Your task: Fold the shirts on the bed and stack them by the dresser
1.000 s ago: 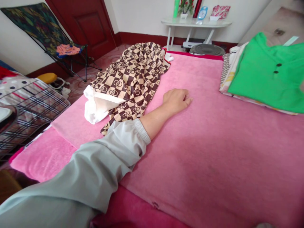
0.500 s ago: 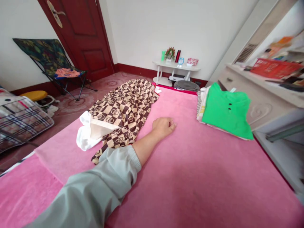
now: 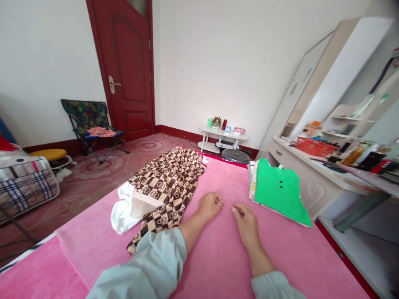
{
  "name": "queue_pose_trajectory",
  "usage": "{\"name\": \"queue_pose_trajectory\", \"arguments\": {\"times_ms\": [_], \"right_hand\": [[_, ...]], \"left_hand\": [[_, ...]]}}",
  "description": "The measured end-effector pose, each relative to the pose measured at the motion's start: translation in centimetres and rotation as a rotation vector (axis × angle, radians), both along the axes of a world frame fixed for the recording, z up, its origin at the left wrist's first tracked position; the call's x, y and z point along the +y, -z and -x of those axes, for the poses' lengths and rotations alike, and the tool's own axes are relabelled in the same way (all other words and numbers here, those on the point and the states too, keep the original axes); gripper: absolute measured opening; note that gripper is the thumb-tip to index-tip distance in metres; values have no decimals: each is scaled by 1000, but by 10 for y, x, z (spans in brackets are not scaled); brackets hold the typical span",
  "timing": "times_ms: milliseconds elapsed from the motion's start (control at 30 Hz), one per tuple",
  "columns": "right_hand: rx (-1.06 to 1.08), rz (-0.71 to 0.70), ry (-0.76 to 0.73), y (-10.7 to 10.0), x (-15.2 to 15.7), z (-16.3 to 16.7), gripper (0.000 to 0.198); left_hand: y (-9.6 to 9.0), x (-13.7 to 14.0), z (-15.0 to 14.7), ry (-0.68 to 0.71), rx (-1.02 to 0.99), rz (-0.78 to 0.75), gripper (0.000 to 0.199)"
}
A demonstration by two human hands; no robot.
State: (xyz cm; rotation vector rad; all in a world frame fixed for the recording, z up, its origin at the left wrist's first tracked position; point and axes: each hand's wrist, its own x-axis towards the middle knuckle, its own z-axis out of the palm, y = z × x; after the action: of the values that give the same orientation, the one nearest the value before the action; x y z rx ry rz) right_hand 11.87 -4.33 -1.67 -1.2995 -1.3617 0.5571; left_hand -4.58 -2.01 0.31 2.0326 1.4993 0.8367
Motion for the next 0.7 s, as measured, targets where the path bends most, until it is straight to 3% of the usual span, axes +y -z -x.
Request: {"name": "queue_pose_trajectory", "arguments": {"times_ms": [167,233,300,333,400,433,567,633,700], "right_hand": [[70,80,-70,15,-6,-1,34],[25,73,-85,14,-6,-1,31],[0,74,-93,12,-7,-1,31],[-3,75,-94,12,-7,0,32],[-3,75,-89,12,-6,0,33],[-5,75,-86,12,-6,1,33],[-19,69,-88,11,-6,2,33],[-21,68,-87,10,-6,2,33],[-24,69,-81,10,-7,2,33]], "left_hand": [[-10,-3,27,336,11,134,23],[-23,-5,51,455,42,186,22],[-42,-6,80,489,110,125,24],[-52,-6,95,447,193,-1,25],[-72,0,127,226,340,-260,25],[-80,3,143,108,390,-317,25],[-99,19,199,-150,402,-186,27],[-101,20,221,-158,364,-66,32],[-101,15,237,-77,341,42,42]]}}
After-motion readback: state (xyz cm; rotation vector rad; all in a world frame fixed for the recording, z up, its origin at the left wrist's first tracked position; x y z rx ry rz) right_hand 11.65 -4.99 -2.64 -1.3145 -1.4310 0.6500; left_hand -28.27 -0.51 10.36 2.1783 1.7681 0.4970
